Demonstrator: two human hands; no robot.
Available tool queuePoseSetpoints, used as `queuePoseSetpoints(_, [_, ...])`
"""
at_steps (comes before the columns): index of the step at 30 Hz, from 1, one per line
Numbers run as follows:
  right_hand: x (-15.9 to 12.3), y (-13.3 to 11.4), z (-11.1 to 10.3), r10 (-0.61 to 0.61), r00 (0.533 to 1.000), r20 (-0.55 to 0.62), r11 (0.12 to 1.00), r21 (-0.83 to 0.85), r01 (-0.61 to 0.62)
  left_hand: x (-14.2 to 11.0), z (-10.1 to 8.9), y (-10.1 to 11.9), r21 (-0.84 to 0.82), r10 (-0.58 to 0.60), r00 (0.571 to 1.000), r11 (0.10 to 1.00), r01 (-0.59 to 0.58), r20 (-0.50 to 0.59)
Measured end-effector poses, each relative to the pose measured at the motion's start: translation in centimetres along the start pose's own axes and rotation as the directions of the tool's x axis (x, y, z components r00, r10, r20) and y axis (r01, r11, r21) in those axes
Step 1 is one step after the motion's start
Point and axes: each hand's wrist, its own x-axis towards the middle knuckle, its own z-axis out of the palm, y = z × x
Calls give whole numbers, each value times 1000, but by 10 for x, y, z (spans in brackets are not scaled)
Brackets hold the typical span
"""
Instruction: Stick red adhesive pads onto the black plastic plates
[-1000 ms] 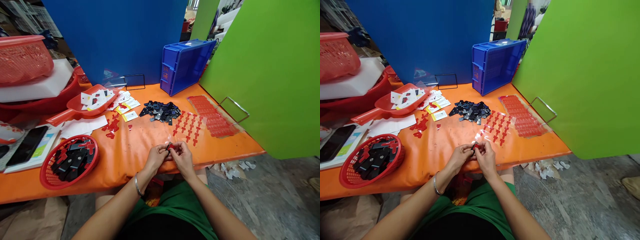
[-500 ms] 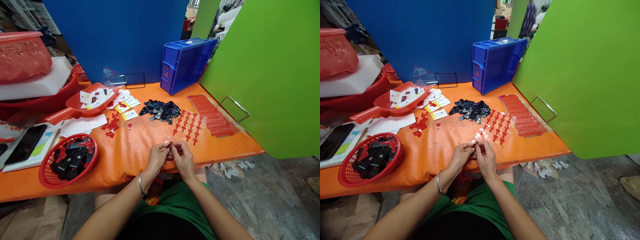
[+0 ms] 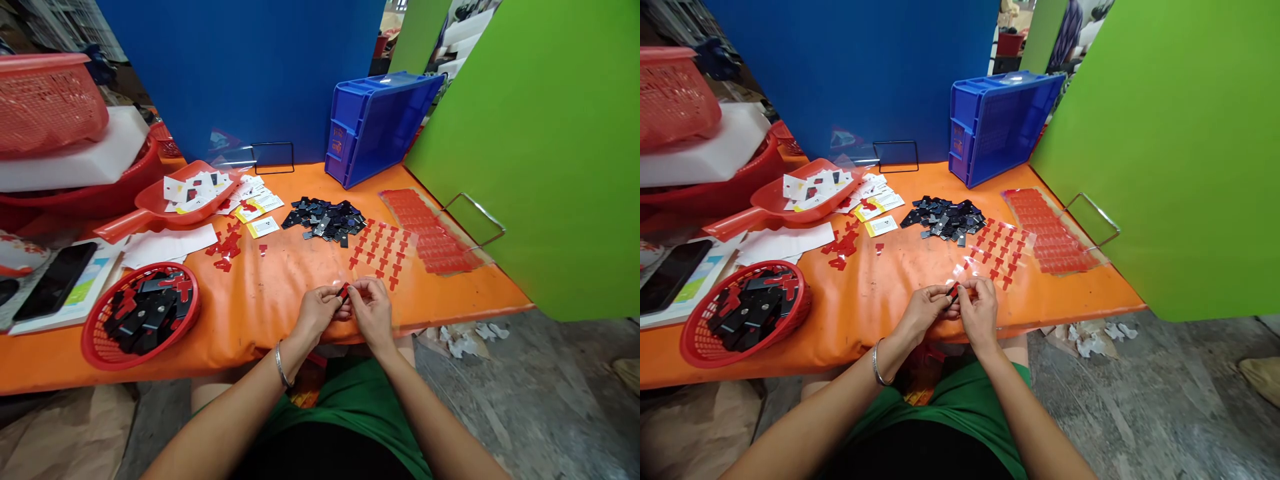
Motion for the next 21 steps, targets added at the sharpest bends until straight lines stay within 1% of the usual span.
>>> queuePoseSetpoints(5, [0,2,1,-1,1000,3,1000,-4,1,0,-1,0,8,4,1000,1000,-4,6])
queuePoseSetpoints(11, [-2,-3,1,-6,1000,9,999,-47,6,-1,-3,0,2,11,1000,1000,-11,26])
queuePoseSetpoints(14, [-2,-2,3,-26,999,-41,996,-81,23,-1,-4,0,-7,20,999,1000,-20,42])
queuePoseSetpoints(17, [0,2,2,31,994,-105,999,-37,-35,-2,-4,1,-4,17,999,1000,-16,37])
queuePoseSetpoints(18, [2,4,1,60,994,-89,998,-15,-61,-2,-4,1,0,13,999,1000,-13,38])
queuePoseSetpoints(19, [4,5,0,82,996,-43,997,-1,-82,-2,-5,1,2,11,999,1000,-11,41])
queuePoseSetpoints(21, [7,6,-3,108,990,94,994,1,-109,-2,-5,1,3,8,999,1000,-8,50])
